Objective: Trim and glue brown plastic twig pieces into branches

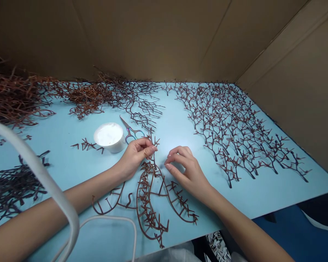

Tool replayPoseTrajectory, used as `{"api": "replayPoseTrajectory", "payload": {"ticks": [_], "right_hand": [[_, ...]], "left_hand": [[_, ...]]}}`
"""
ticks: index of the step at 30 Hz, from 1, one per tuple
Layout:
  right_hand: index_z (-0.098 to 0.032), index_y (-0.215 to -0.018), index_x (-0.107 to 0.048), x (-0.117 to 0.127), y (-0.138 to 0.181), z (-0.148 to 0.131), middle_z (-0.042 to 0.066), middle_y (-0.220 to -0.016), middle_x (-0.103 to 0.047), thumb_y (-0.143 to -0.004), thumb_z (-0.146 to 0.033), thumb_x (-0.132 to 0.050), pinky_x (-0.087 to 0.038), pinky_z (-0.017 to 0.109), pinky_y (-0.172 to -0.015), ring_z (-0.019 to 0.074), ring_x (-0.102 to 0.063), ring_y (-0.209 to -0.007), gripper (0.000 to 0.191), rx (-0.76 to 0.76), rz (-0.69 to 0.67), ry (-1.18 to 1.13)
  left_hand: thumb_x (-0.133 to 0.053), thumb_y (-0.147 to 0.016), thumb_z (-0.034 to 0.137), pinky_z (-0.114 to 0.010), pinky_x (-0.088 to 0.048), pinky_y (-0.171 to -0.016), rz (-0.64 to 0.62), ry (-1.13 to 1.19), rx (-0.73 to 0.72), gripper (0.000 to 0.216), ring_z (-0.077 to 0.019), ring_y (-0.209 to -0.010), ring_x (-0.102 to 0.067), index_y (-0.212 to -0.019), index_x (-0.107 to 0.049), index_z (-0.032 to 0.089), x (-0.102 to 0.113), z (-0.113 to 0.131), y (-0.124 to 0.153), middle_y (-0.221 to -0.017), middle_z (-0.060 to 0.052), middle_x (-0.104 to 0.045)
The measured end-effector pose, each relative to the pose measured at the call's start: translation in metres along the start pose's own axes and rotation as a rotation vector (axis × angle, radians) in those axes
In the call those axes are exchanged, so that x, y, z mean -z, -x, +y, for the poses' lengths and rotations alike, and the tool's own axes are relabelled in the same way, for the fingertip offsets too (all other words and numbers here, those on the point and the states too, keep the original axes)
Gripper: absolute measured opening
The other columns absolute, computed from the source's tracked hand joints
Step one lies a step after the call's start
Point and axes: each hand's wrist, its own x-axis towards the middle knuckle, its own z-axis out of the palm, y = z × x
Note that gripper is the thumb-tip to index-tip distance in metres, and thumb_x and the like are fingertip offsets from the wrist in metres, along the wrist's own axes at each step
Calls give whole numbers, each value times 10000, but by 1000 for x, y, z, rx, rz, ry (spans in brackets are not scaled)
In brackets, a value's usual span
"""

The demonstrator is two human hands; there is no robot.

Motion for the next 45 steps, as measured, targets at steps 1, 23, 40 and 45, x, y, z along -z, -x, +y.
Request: {"api": "replayPoseTrajectory", "payload": {"ticks": [1, 23, 40, 45], "right_hand": [[-180, -713, -537, 0, 0, -1, 45, -807, -499, -777, -215, -469, -364, 325, -738, 173, -419, -822, 100, 5, 3, -1], [-168, -698, -514, -19, 5, 0, 57, -826, -476, -743, -160, -502, -390, 300, -706, 164, -431, -825, 47, 170, 106, -55], [-178, -623, -475, 16, 55, 17, 35, -750, -455, -723, -139, -484, -395, 280, -649, 150, -472, -740, 107, -145, 504, 55], [-177, -646, -491, 23, 70, 26, 38, -764, -456, -728, -158, -484, -393, 285, -637, 150, -472, -727, 85, -205, 547, 185]], "left_hand": [[-604, -556, 238, -200, -271, -451, -2, 5, 2, 171, -56, -453, -358, -520, -459, 154, 0, 0, 0, -479, 57, -429], [-642, -582, 292, -169, -241, -368, -109, -15, -16, 221, -34, -384, -336, -510, -499, 139, 1, -5, 2, -468, 60, -418], [-519, -669, 253, -209, -245, -512, -461, -183, 332, 316, -76, -497, -317, -958, -598, 152, -51, 18, -18, -515, 50, -369], [-494, -649, 222, -213, -251, -510, -560, -296, 378, 383, -86, -516, -312, -1011, -574, 127, -69, 14, -21, -544, 42, -353]]}}
